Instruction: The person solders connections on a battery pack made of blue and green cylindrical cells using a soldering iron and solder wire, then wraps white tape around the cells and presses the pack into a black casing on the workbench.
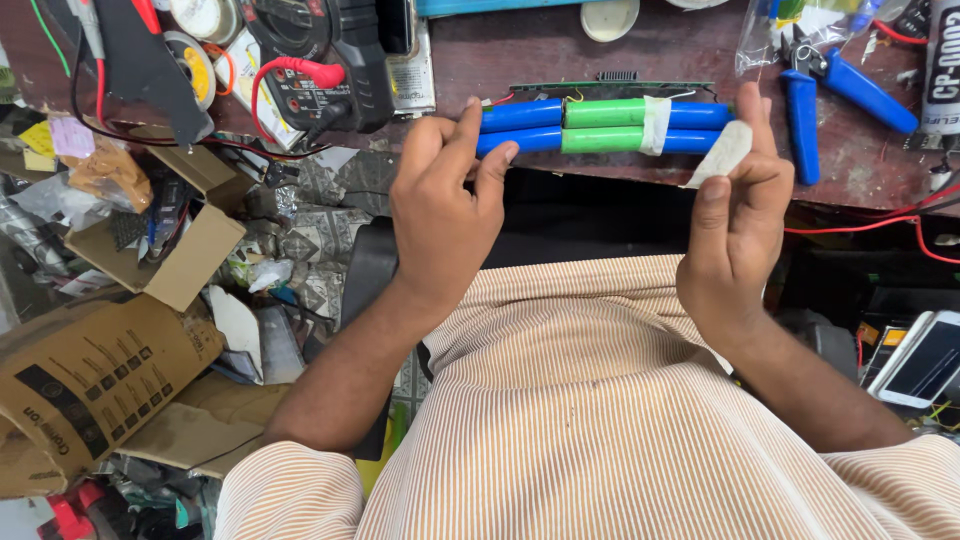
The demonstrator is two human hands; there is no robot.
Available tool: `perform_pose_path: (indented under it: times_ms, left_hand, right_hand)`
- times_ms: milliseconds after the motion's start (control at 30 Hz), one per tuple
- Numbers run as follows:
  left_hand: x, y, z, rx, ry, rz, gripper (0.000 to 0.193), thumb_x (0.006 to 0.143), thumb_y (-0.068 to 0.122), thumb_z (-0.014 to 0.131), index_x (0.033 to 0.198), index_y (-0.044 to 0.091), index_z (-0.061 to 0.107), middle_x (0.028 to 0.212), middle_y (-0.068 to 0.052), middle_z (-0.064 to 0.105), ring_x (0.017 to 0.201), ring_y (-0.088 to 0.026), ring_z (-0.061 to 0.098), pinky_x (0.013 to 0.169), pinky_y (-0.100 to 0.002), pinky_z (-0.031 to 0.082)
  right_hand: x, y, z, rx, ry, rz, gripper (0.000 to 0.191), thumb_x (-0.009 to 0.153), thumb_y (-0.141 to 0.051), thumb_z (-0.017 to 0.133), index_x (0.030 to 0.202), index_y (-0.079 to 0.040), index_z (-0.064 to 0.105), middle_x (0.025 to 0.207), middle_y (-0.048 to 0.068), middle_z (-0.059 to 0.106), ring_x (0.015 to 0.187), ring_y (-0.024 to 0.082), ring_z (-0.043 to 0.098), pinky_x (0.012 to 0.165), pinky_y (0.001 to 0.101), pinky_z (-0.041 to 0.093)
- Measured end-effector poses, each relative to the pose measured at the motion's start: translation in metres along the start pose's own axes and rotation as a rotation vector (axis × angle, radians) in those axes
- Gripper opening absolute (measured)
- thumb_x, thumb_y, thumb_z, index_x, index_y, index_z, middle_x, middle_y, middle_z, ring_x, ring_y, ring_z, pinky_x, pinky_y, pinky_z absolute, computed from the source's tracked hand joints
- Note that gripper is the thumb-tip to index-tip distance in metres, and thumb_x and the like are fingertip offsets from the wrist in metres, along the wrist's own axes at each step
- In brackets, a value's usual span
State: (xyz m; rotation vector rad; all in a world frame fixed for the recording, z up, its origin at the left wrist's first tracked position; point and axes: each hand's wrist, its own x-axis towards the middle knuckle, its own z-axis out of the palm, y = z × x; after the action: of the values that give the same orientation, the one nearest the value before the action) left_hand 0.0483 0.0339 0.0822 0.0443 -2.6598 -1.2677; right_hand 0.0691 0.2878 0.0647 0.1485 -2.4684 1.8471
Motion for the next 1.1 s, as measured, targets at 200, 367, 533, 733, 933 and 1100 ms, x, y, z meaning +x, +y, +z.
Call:
perform_pose_path:
  times_ms: [200, 367, 533, 733, 933, 1100]
  left_hand:
    - [0.005, -0.006, -0.004, 0.010, -0.040, 0.023, 0.040, 0.095, 0.014, 0.081, 0.128, -0.005, 0.068, 0.095, -0.009, 0.058, 0.073, -0.018, 0.059, 0.064, -0.032, 0.051]
    - [0.009, -0.014, -0.008, 0.028, -0.044, 0.119, 0.041, 0.095, 0.016, 0.080, 0.128, -0.003, 0.067, 0.098, -0.009, 0.059, 0.081, -0.023, 0.060, 0.073, -0.036, 0.052]
    - [0.010, -0.019, -0.013, 0.036, -0.108, 0.156, 0.038, 0.094, 0.012, 0.079, 0.127, -0.003, 0.068, 0.099, -0.011, 0.059, 0.085, -0.026, 0.062, 0.076, -0.038, 0.052]
    - [0.009, -0.014, -0.016, 0.007, -0.110, 0.082, 0.040, 0.093, 0.014, 0.081, 0.127, -0.002, 0.069, 0.097, -0.010, 0.059, 0.077, -0.021, 0.061, 0.071, -0.035, 0.053]
    - [-0.006, 0.017, -0.024, 0.091, 0.070, 0.267, 0.044, 0.097, 0.030, 0.086, 0.127, 0.004, 0.068, 0.100, -0.007, 0.060, 0.082, -0.020, 0.062, 0.072, -0.031, 0.052]
    - [0.011, 0.028, -0.014, -0.267, -0.250, 0.007, 0.030, 0.088, 0.027, 0.085, 0.107, 0.005, 0.076, 0.086, -0.004, 0.067, 0.065, -0.011, 0.062, 0.060, -0.027, 0.051]
  right_hand:
    - [0.001, 0.007, -0.013, 0.032, -0.061, 0.000, 0.014, 0.124, -0.017, 0.045, 0.122, -0.003, 0.041, 0.170, 0.026, 0.029, 0.150, 0.022, 0.035, 0.126, 0.0336, 0.026]
    - [0.005, 0.010, -0.023, 0.086, -0.040, 0.002, 0.014, 0.125, -0.016, 0.047, 0.126, -0.003, 0.043, 0.169, 0.025, 0.035, 0.144, 0.017, 0.040, 0.126, 0.0321, 0.027]
    - [0.001, 0.004, -0.018, 0.063, -0.042, 0.010, 0.015, 0.122, -0.017, 0.048, 0.125, -0.002, 0.043, 0.166, 0.025, 0.038, 0.144, 0.018, 0.040, 0.127, 0.0345, 0.026]
    - [0.007, -0.017, -0.018, -0.113, -0.035, -0.099, 0.015, 0.121, -0.013, 0.051, 0.119, 0.002, 0.048, 0.162, 0.023, 0.041, 0.142, 0.024, 0.043, 0.124, 0.0366, 0.031]
    - [-0.017, -0.035, -0.006, -0.040, -0.111, -0.023, 0.011, 0.112, -0.005, 0.063, 0.108, 0.005, 0.058, 0.125, 0.014, 0.061, 0.114, 0.018, 0.061, 0.099, 0.0288, 0.050]
    - [-0.017, -0.028, 0.037, 0.448, -0.173, 0.579, 0.012, 0.102, -0.009, 0.066, 0.106, 0.002, 0.067, 0.099, 0.006, 0.070, 0.089, 0.011, 0.067, 0.079, 0.0255, 0.056]
